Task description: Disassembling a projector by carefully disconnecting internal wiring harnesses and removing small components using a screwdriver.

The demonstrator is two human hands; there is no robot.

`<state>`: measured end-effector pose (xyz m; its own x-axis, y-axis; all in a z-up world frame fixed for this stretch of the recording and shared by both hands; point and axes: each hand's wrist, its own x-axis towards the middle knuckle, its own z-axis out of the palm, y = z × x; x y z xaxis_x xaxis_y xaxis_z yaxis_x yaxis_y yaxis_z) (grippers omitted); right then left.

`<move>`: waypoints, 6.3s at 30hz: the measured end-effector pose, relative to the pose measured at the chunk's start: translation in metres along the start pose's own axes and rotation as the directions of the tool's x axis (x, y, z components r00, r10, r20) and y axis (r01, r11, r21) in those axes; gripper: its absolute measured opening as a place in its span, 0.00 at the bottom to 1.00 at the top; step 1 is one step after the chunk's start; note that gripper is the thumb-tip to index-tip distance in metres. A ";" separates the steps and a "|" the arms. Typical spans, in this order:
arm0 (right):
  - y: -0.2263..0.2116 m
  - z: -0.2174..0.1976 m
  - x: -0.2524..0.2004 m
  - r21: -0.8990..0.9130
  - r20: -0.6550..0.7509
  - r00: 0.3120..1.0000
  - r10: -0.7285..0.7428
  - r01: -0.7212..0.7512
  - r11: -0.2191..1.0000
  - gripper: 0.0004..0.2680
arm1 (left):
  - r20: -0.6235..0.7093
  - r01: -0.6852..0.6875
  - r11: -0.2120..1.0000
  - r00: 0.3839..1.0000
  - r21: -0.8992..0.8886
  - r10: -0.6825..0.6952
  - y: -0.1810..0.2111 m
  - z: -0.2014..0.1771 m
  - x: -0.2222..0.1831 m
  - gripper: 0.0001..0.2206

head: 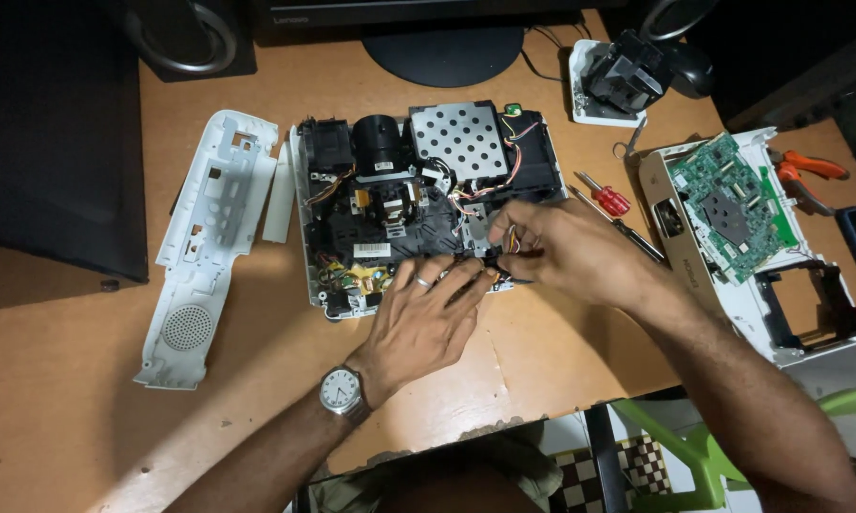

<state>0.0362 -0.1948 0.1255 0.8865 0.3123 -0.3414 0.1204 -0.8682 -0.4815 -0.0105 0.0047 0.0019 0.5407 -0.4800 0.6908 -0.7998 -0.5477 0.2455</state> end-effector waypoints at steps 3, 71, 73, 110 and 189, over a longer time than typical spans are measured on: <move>0.005 0.002 0.007 -0.060 0.037 0.999 -0.010 0.012 0.998 0.07 | 0.030 0.022 0.998 0.999 -0.060 -0.020 -0.002 -0.005 0.000 0.15; 0.063 0.017 -0.025 -0.280 -0.068 0.935 -0.347 0.316 0.907 0.17 | 0.204 0.216 0.974 0.958 -0.067 -0.199 0.023 0.014 0.000 0.28; 0.061 0.015 -0.024 -0.270 -0.092 0.921 -0.378 0.342 0.900 0.19 | 0.204 0.232 0.968 0.956 -0.094 -0.209 0.022 0.012 0.004 0.28; 0.059 -0.010 -0.002 0.058 -0.094 0.872 -0.480 0.486 0.872 0.06 | -0.182 0.385 0.821 0.851 -0.421 -0.493 0.027 0.031 0.036 0.06; 0.017 -0.036 0.000 0.335 0.356 0.930 0.093 -0.220 0.916 0.07 | 0.055 0.492 0.817 0.864 -0.301 -0.500 0.041 0.026 0.041 0.04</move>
<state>0.0543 -0.2235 0.1460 0.6762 0.3474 -0.6497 -0.2341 -0.7348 -0.6366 -0.0142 -0.0553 0.0224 0.8816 -0.1789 0.4369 -0.4660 -0.4775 0.7448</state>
